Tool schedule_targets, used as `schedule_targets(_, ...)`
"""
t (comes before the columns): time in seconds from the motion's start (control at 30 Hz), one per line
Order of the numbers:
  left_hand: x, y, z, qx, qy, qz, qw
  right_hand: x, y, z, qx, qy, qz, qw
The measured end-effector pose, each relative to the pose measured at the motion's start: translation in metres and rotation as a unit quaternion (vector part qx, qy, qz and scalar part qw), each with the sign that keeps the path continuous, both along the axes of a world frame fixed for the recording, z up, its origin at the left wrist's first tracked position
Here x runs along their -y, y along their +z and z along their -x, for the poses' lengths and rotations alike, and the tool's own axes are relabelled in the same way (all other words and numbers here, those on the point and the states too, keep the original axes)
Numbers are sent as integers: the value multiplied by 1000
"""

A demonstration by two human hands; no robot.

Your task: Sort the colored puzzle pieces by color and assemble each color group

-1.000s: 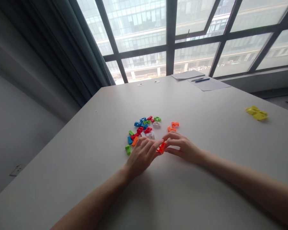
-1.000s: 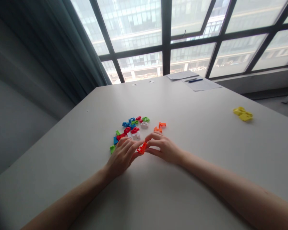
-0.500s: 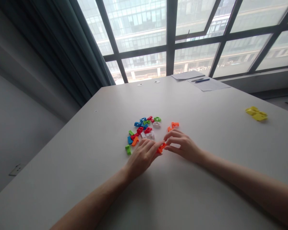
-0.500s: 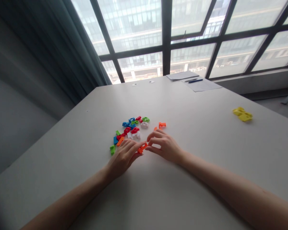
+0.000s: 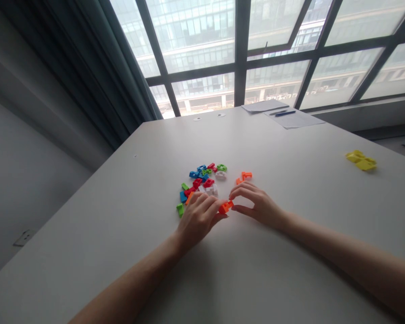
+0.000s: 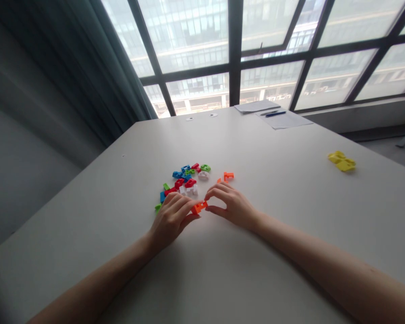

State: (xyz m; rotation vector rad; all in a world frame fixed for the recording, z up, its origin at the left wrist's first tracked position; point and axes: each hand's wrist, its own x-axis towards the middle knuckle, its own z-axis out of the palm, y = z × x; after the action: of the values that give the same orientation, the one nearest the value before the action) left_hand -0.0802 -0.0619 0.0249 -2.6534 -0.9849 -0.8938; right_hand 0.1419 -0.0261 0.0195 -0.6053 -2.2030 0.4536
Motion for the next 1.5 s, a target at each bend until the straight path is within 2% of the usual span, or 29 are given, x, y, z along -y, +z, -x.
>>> schedule_targets(0.43,0,3,0,-12,46,-6,999,2,1,0,10,23,22,999)
schedule_targets(0.83,-3,0,2,22,30,0,999,2,2,0,12,34,60,998)
schedule_targets(1.5,-3,1,4,18,26,8,999,2,2,0,17,24,25,999)
